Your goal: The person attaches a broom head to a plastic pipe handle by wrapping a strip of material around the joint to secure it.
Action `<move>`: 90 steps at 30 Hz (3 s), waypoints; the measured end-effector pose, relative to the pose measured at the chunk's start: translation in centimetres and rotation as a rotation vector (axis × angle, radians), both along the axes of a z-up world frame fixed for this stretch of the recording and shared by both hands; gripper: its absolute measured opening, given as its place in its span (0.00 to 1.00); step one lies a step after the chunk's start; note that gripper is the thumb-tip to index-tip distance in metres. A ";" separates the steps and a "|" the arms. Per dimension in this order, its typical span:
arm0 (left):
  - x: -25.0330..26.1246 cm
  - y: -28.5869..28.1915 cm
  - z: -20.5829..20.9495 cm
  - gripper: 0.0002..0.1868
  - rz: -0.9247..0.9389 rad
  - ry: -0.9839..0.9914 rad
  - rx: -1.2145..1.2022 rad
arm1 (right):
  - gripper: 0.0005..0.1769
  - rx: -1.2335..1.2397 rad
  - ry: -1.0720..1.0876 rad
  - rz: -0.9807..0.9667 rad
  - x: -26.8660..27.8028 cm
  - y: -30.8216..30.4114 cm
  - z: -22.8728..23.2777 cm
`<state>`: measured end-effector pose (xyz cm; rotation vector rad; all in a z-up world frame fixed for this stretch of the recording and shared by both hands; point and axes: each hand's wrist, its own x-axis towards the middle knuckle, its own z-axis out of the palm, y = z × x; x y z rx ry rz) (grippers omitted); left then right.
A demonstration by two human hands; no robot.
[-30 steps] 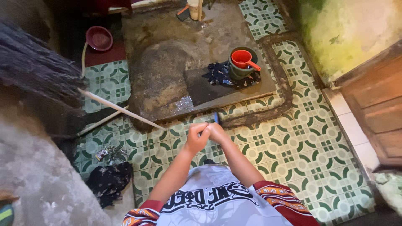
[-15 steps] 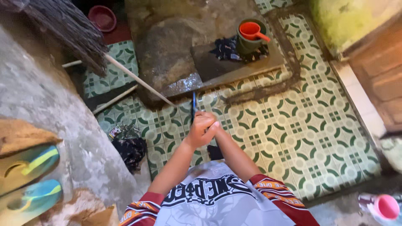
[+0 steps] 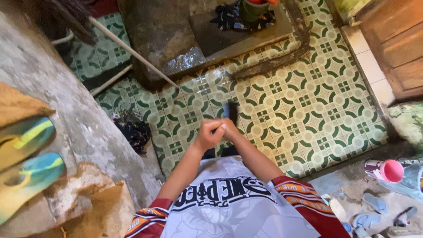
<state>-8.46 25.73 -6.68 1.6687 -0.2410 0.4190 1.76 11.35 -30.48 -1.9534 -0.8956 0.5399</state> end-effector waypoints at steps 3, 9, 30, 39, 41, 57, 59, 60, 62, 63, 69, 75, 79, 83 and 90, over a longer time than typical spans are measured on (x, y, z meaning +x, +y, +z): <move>-0.2 -1.2 1.9 0.16 -0.037 -0.059 0.085 | 0.12 0.465 0.400 0.055 -2.2 1.1 0.1; -0.2 -4.0 8.5 0.16 0.000 -0.211 0.202 | 0.14 0.194 -0.095 0.081 0.1 -0.3 10.6; -7.4 -15.5 3.9 0.12 -0.076 -0.001 0.148 | 0.18 -0.020 0.318 -0.117 -9.2 -10.9 5.3; -6.2 -13.8 7.8 0.17 -0.113 -0.156 0.079 | 0.19 -0.192 -0.245 -0.155 -6.1 -12.8 13.5; -5.6 -13.0 6.4 0.12 -0.106 -0.052 0.003 | 0.17 -0.266 -0.278 -0.189 -5.4 -14.1 12.8; 1.8 -1.3 5.2 0.15 0.196 -0.034 -0.053 | 0.17 -0.109 -0.180 -0.224 -0.4 2.4 9.5; 3.1 0.3 6.8 0.12 0.241 -0.118 0.008 | 0.17 -0.103 -0.207 -0.264 0.8 4.5 14.0; 3.7 1.1 7.3 0.10 0.264 -0.159 0.037 | 0.17 -0.115 -0.196 -0.284 1.3 5.4 15.7; 4.9 3.0 7.6 0.09 0.274 -0.114 0.001 | 0.16 -0.109 -0.219 -0.279 2.4 7.3 18.1; 5.6 4.1 7.6 0.08 0.281 -0.093 -0.018 | 0.16 -0.090 -0.253 -0.253 2.9 8.2 18.9; 9.2 9.4 6.9 0.21 0.362 -0.102 0.019 | 0.10 0.164 -0.428 -0.240 8.4 13.4 22.6; 16.2 13.6 1.7 0.26 0.418 0.025 0.146 | 0.11 0.215 -0.412 -0.281 17.4 17.6 28.4; 23.5 15.2 -0.9 0.29 0.392 0.254 -0.009 | 0.13 0.296 -0.482 -0.254 24.9 19.8 30.6; 32.8 16.9 -2.1 0.28 0.478 0.171 0.016 | 0.15 0.361 -0.407 -0.196 33.8 22.5 31.7; 48.3 20.4 -3.7 0.21 0.620 0.327 0.129 | 0.13 0.411 -0.210 -0.139 48.7 25.2 33.6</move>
